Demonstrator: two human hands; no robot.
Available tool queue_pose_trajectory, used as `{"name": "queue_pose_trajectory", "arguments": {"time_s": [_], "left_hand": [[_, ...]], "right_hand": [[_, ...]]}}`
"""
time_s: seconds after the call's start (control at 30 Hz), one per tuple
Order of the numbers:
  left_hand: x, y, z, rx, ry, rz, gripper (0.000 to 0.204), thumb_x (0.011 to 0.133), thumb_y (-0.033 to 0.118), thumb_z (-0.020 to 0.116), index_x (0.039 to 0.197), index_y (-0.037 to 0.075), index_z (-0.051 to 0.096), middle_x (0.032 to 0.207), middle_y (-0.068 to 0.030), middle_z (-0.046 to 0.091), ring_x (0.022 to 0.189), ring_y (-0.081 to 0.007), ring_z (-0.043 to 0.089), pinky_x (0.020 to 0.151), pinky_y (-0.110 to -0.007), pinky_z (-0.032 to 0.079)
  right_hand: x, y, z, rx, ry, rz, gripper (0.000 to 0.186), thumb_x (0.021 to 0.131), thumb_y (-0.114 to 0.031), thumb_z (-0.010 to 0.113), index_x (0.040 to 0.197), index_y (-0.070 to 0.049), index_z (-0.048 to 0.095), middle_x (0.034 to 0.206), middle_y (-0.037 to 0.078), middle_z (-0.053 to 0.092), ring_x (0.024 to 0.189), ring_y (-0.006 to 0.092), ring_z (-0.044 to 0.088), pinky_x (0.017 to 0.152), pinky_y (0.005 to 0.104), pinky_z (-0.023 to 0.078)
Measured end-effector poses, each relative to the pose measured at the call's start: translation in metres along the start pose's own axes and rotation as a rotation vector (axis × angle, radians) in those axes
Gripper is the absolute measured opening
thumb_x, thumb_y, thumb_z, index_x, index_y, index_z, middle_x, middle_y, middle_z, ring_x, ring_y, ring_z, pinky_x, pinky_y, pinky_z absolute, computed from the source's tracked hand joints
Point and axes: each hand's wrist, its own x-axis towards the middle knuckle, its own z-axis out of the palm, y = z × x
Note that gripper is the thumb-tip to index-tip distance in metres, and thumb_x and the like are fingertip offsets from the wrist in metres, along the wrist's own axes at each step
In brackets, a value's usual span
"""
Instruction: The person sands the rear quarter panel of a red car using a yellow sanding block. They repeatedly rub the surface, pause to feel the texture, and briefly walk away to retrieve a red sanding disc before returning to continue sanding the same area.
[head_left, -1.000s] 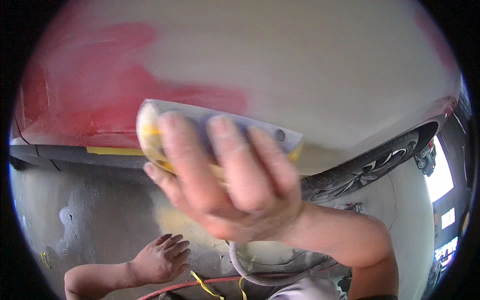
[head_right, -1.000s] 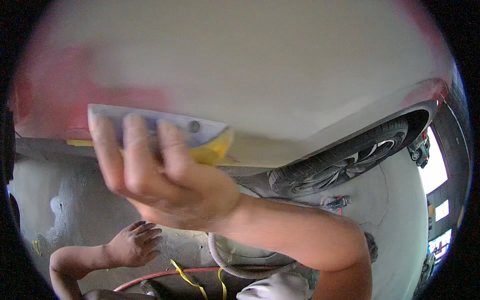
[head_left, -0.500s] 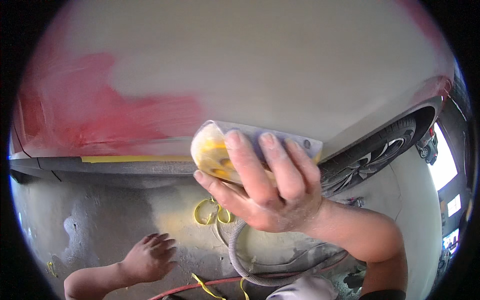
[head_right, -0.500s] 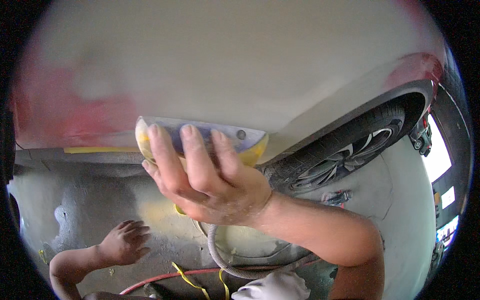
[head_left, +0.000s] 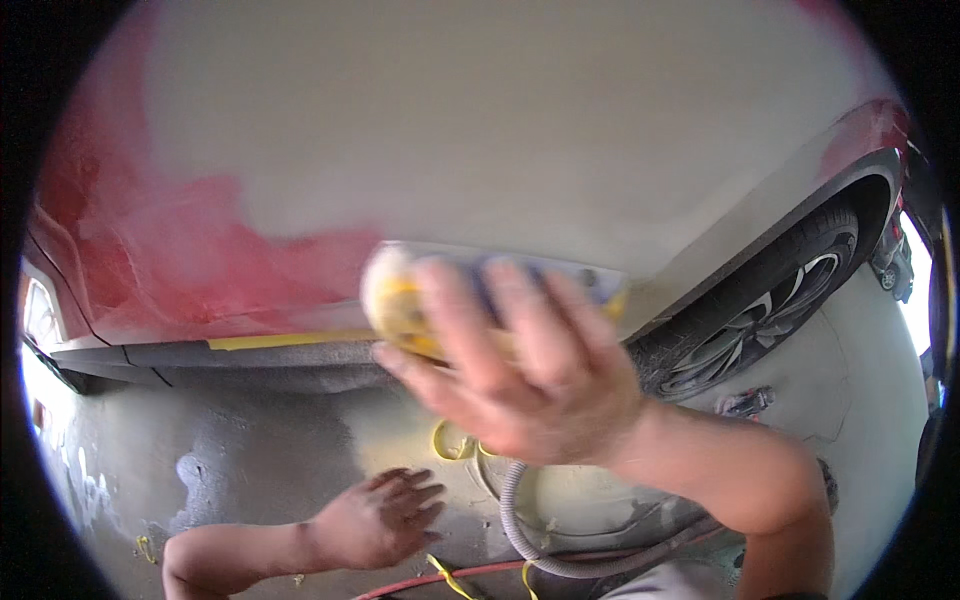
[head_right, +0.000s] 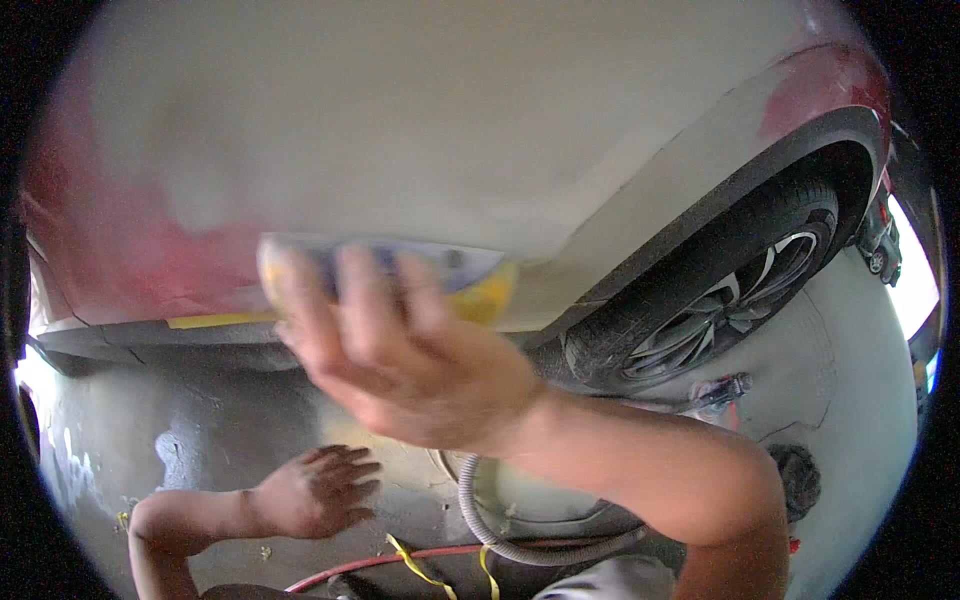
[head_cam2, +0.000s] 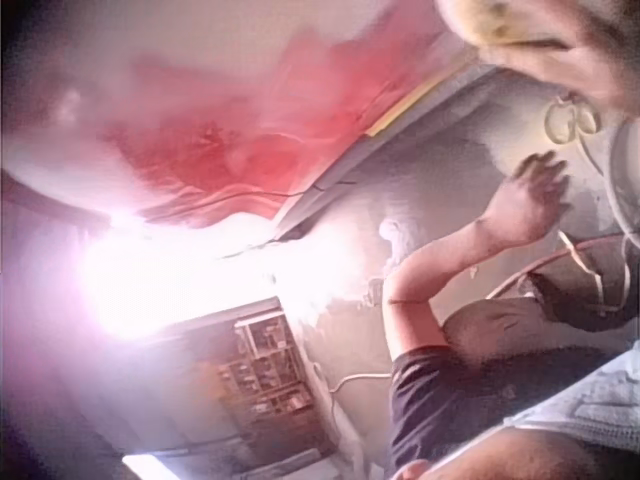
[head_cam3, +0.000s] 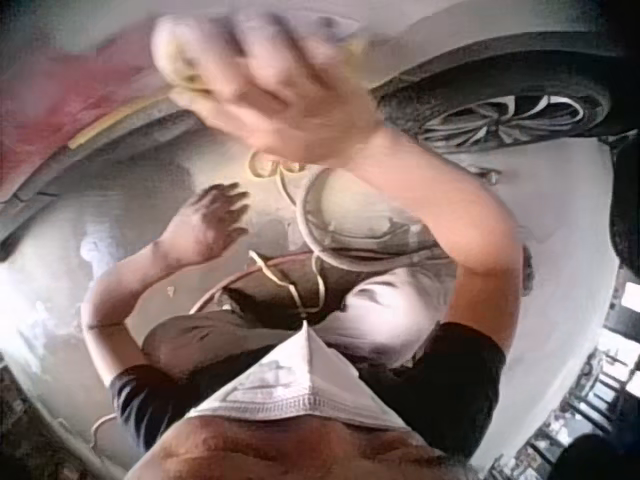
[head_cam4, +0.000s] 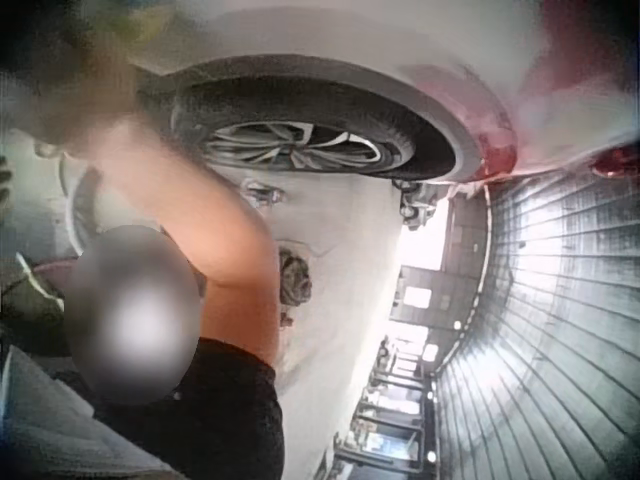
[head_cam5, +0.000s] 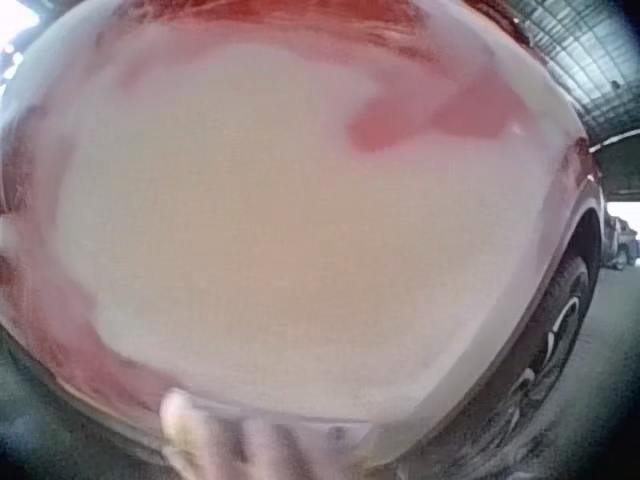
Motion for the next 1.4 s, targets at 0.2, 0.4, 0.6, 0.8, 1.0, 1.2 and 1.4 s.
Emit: {"name": "queue_pose_trajectory", "arguments": {"time_s": [0.2, 0.4, 0.6, 0.8, 1.0, 1.2, 1.4], "left_hand": [[0.002, 0.019, -0.004, -0.114, 0.071, -0.021, 0.035, 0.088, 0.029, 0.074, 0.109, 0.001, 0.067, 0.128, -0.0150, 0.063, 0.125, -0.0335, 0.060, 0.103, -0.044, 0.051], [0.091, 0.035, 0.001, -0.243, 0.310, 0.089, 0.044, 0.085, 0.025, 0.079, 0.117, -0.001, 0.065, 0.127, -0.0162, 0.065, 0.117, -0.0331, 0.065, 0.098, -0.043, 0.055], [0.185, 0.054, -0.024, -0.237, 0.678, 0.283, 0.036, 0.085, 0.016, 0.074, 0.113, -0.003, 0.062, 0.115, -0.0175, 0.065, 0.104, -0.0363, 0.065, 0.088, -0.045, 0.054], [0.177, 0.015, -0.015, 0.625, 0.670, 0.222, 0.033, 0.084, 0.028, 0.076, 0.110, 0.009, 0.074, 0.131, -0.0174, 0.066, 0.129, -0.0399, 0.059, 0.106, -0.053, 0.048], [0.123, -0.031, -0.015, 0.957, 0.668, -0.165, 0.091, 0.093, 0.056, 0.062, 0.151, -0.008, 0.033, 0.156, -0.0371, 0.030, 0.146, -0.0584, 0.024, 0.117, -0.068, 0.022], [0.168, -0.015, -0.052, 0.911, 0.678, -0.349, 0.102, 0.088, 0.063, 0.063, 0.146, -0.015, 0.032, 0.154, -0.0416, 0.026, 0.146, -0.0605, 0.021, 0.117, -0.069, 0.020], [0.201, -0.013, -0.040, 0.930, 0.772, -0.293, 0.096, 0.088, 0.064, 0.063, 0.140, -0.014, 0.042, 0.155, -0.0406, 0.027, 0.146, -0.0595, 0.022, 0.117, -0.067, 0.021]], "right_hand": [[-0.106, 0.084, -0.089, -0.114, -0.364, 0.032, 0.034, 0.089, -0.035, 0.077, 0.123, -0.035, 0.072, 0.136, 0.020, 0.050, 0.121, 0.0398, 0.048, 0.095, 0.0449, 0.051], [-0.085, 0.077, -0.151, -0.080, -0.295, -0.109, 0.032, 0.102, -0.034, 0.055, 0.133, -0.026, 0.053, 0.140, 0.038, 0.039, 0.126, 0.0482, 0.045, 0.095, 0.0518, 0.052], [-0.081, 0.094, -0.141, 0.152, -0.175, 0.200, 0.067, 0.103, -0.047, 0.041, 0.154, -0.010, 0.019, 0.148, 0.046, 0.026, 0.133, 0.0593, 0.041, 0.104, 0.0622, 0.046], [-0.086, 0.119, -0.142, 0.205, -0.216, 0.279, 0.072, 0.100, -0.037, 0.047, 0.155, 0.000, 0.017, 0.152, 0.043, 0.023, 0.139, 0.0558, 0.037, 0.111, 0.0601, 0.040], [-0.090, 0.103, -0.136, 0.393, -0.247, 0.308, 0.066, 0.096, -0.040, 0.059, 0.147, -0.007, 0.035, 0.153, 0.035, 0.029, 0.133, 0.0459, 0.045, 0.108, 0.0532, 0.043], [-0.107, 0.027, -0.110, 0.830, -0.754, 0.217, 0.038, 0.089, -0.028, 0.064, 0.125, -0.015, 0.063, 0.137, 0.021, 0.052, 0.113, 0.0339, 0.055, 0.092, 0.0474, 0.046], [-0.144, -0.030, -0.112, 1.013, -1.190, 0.008, 0.039, 0.088, -0.025, 0.060, 0.124, -0.011, 0.065, 0.126, 0.022, 0.059, 0.118, 0.0382, 0.056, 0.098, 0.0515, 0.046]]}}
